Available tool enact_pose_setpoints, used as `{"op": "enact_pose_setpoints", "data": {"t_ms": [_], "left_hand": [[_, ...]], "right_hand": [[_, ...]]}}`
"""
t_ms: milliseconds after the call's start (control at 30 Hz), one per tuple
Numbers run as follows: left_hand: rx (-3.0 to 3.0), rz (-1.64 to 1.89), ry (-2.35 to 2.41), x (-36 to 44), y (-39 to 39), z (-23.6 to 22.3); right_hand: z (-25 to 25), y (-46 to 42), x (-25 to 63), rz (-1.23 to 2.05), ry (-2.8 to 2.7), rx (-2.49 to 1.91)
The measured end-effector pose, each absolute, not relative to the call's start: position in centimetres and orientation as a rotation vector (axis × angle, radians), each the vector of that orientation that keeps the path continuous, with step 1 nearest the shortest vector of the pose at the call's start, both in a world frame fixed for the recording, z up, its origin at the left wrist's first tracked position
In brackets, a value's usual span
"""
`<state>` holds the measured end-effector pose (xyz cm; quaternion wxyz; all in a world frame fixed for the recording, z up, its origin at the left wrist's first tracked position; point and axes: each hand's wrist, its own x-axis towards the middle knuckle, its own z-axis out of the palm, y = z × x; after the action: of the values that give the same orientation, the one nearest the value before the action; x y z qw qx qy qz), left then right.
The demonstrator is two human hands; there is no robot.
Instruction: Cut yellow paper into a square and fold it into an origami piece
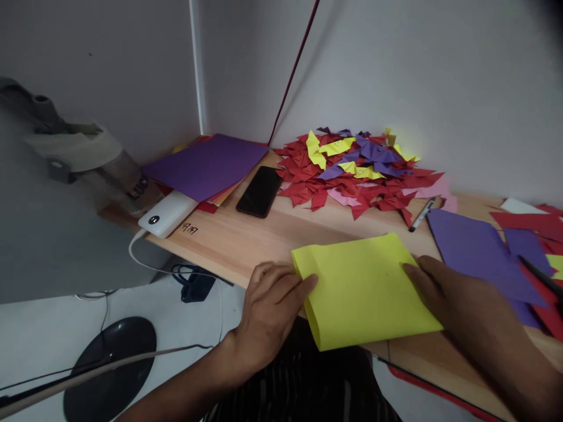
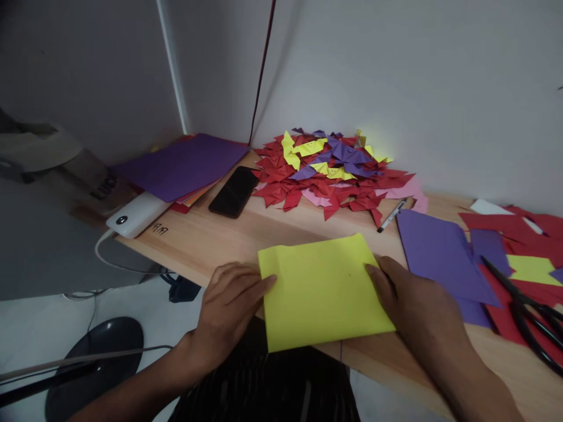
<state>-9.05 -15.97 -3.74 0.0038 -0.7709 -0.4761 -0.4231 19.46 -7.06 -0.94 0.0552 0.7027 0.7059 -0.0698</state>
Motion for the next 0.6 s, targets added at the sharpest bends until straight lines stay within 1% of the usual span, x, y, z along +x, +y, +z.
{"op": "enact_pose_setpoints", "data": {"t_ms": [233,600], "left_hand": [[-2.353,-1.398,-1.449,-8.69,-15.50,-3.24],[-2.445,-1.323,-1.467,-9.08,-15.33,-2.97]], "right_hand": [[-0.97,-7.17,19.52,-0.210,2.123,2.105],[-0.65,-7.37,19.13,-0.200,2.097,2.112]]}}
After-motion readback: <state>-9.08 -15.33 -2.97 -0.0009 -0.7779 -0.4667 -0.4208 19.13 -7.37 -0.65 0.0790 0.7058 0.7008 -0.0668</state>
